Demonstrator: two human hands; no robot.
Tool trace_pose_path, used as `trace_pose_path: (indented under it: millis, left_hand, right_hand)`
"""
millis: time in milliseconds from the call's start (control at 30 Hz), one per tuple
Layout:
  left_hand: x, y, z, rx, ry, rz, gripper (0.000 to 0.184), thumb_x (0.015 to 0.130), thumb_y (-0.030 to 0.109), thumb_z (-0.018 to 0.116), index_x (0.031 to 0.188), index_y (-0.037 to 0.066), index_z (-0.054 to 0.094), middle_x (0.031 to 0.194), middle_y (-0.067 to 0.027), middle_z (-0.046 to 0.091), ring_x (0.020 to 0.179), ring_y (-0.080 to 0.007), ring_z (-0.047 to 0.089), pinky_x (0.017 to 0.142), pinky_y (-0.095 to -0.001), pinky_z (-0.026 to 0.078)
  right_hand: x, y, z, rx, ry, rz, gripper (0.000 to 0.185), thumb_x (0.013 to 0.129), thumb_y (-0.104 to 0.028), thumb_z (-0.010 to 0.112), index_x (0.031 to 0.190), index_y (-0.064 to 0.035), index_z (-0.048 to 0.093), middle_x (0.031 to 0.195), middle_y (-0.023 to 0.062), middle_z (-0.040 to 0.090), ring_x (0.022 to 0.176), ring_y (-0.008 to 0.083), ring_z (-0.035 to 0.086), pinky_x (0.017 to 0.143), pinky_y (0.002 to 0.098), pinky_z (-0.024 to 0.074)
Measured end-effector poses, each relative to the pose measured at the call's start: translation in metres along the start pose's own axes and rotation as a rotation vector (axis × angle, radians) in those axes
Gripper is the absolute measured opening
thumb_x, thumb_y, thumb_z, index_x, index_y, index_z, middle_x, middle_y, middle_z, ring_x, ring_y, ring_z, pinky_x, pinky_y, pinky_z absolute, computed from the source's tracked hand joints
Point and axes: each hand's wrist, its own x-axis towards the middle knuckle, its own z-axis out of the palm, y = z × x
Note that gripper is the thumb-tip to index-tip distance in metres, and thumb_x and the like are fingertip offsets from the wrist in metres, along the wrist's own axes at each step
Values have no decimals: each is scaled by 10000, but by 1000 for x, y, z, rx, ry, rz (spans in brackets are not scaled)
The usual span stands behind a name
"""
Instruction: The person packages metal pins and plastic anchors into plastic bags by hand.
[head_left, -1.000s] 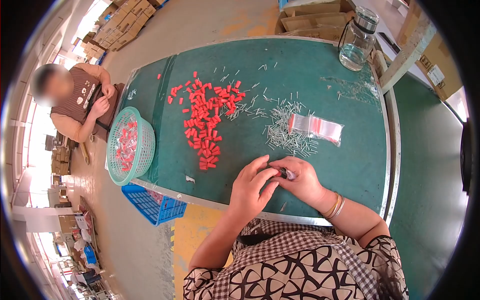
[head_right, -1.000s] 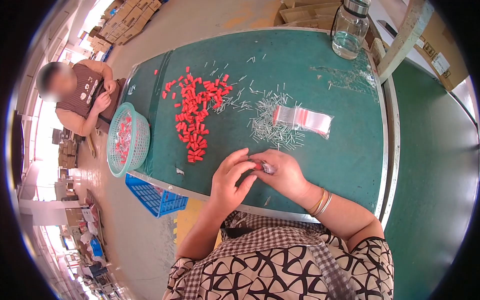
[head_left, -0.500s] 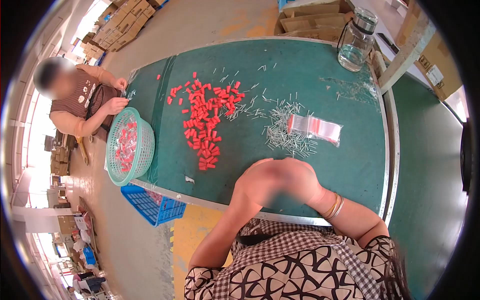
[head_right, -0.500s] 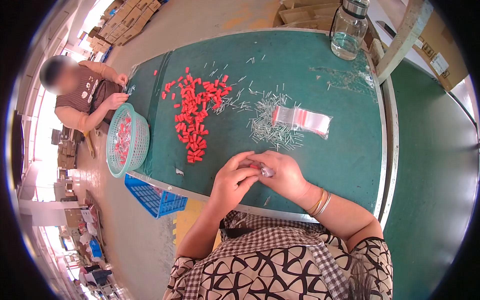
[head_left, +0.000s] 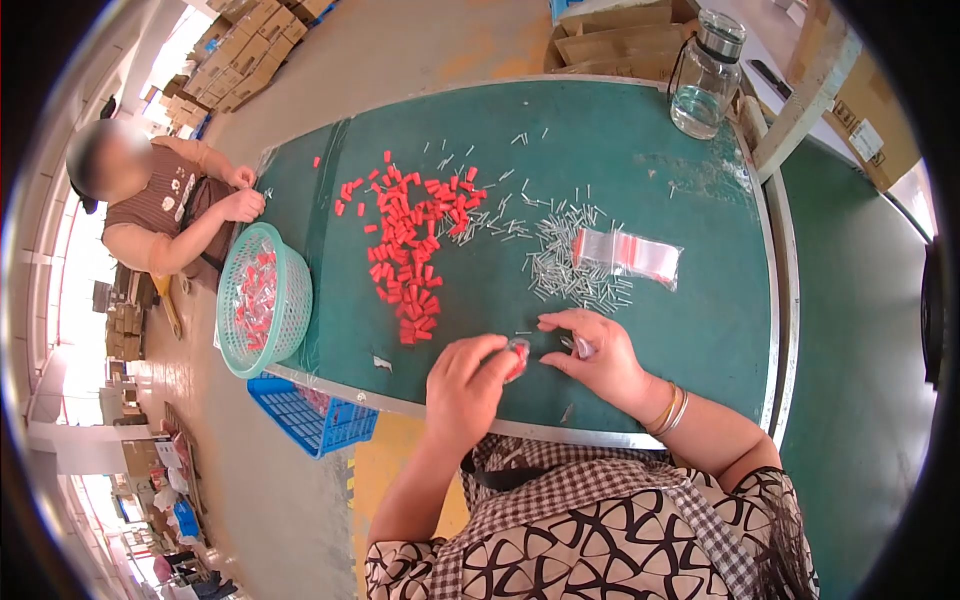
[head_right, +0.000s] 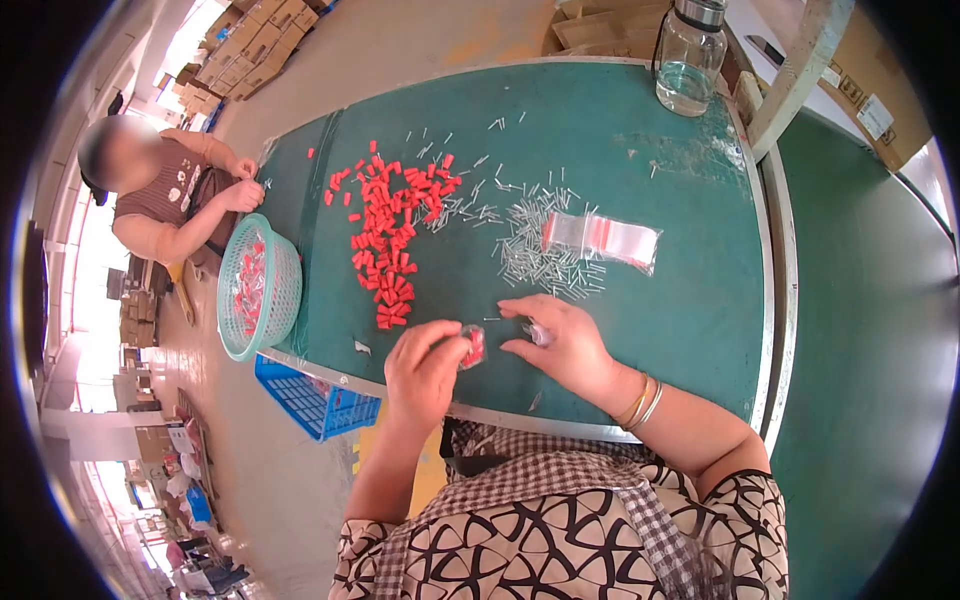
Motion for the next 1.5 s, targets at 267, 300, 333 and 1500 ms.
trace_pose_path:
  millis: [267,300,333,1500]
  left_hand:
    - [0,-12,15,-170,19,-28,208,762,-7,706,958,51,666,952,-83,664,804,-284,659,679,-371,543]
    - [0,-11,17,-202,19,-37,205,766,-7,705,958,51,665,950,-84,667,803,-282,661,677,-370,544]
    - [1,-10,18,-209,11,-41,201,772,-9,705,961,49,664,943,-88,668,800,-283,661,680,-367,544]
    - [-3,-5,28,-473,-4,-429,99,779,-48,668,846,15,632,782,-90,630,681,-207,622,600,-300,484]
  right_hand:
    - [5,-4,-2,13,-68,-2,398,750,-116,794,1123,-60,667,1052,112,666,946,291,644,816,357,518]
    - [6,-4,-2,27,-64,-1,359,760,-106,784,1099,-57,674,1035,112,667,934,286,646,806,354,519]
    - [6,-4,-1,40,-60,1,321,771,-95,775,1074,-54,681,1017,111,669,923,281,648,795,351,519]
    - [3,-2,3,245,-21,112,38,834,-4,675,855,-18,704,797,62,630,678,165,596,579,284,473]
